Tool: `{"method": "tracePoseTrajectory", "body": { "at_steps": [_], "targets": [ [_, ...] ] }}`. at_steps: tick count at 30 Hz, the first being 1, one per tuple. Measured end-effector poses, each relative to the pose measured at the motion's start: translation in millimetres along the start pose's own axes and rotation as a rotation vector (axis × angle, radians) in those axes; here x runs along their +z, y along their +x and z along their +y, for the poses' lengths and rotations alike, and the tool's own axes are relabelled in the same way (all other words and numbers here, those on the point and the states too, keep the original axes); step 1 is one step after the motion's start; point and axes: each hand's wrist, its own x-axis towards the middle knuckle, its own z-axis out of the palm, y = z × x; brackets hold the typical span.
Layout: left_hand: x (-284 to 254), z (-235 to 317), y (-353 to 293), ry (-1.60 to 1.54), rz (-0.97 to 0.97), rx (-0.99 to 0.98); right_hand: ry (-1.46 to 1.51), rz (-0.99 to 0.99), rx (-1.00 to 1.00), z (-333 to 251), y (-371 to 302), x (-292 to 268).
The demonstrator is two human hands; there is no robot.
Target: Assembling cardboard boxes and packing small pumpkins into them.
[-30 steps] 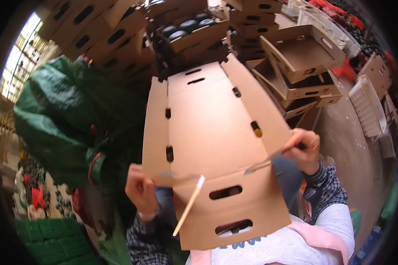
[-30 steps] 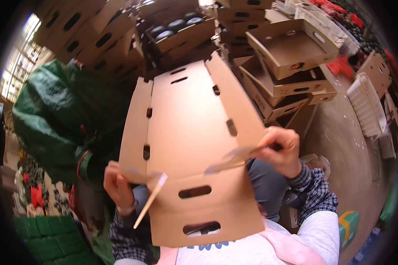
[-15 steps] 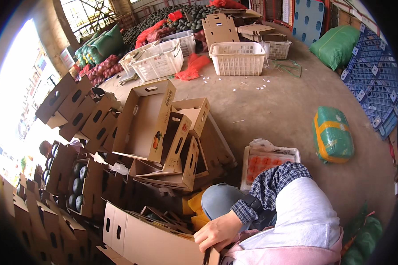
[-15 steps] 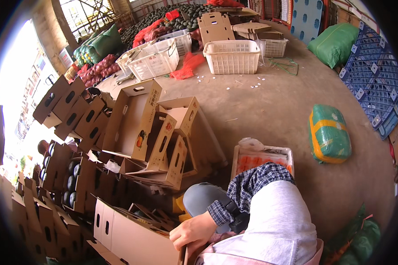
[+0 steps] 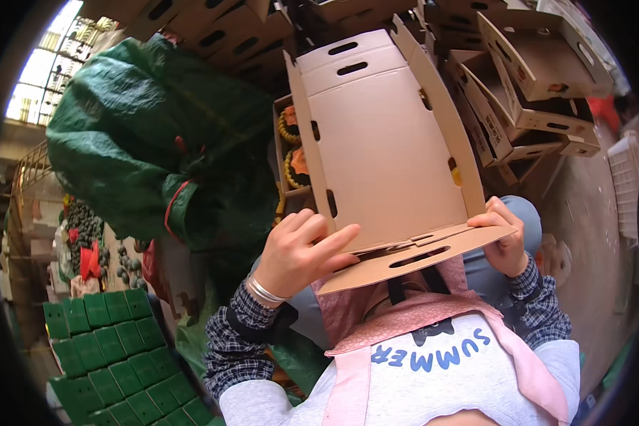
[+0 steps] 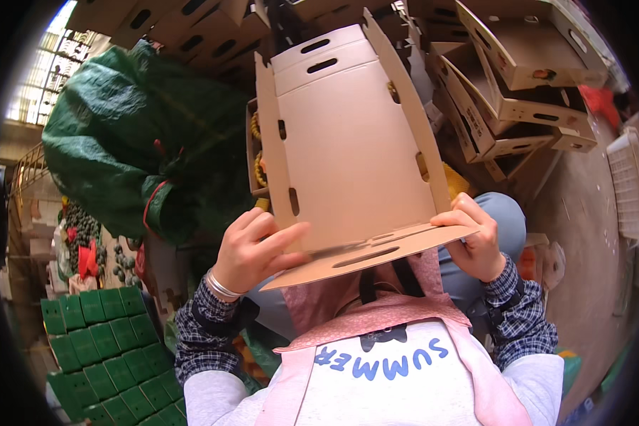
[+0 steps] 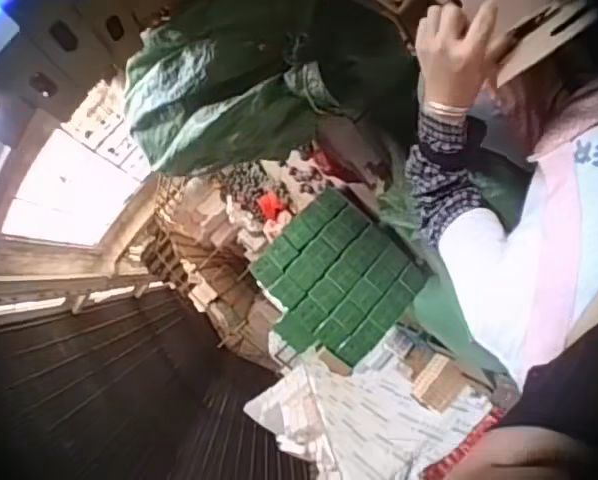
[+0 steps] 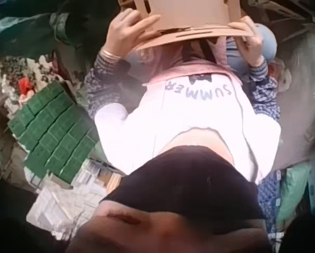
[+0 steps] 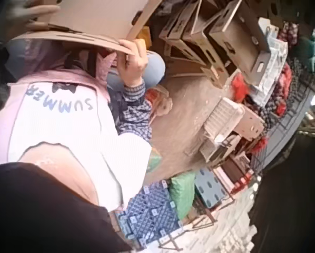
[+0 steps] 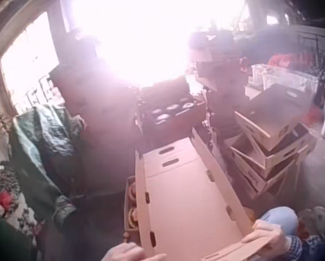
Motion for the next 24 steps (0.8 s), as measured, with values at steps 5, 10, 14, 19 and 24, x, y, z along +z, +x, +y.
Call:
{"method": "tracePoseTrajectory", "body": {
  "at_steps": [5,10,14,19,24],
  "targets": [
    [-3.5,1.0,4.7,-0.094,-0.047,0.095,0.039,-0.026,-0.047,0.0,2.6,11.6],
    [2.4,2.7,40.5,-0.145,-0.211,0.459,0.006,-0.005,-0.058,-4.7,-3.7,0.9],
    [7.1,4.7,71.5,-0.195,-0.328,0.614,-0.006,-0.017,-0.068,5.2,-20.7,-11.1],
    [-21.5,9.7,47.3,-0.109,-0.437,0.603,0.204,0.033,-0.247,7.0,-5.3,18.7],
    [-24.2,30.6,72.8,-0.137,-0.299,0.689,0.219,0.203,-0.172,8.9,-27.6,15.1]
  ]
}}
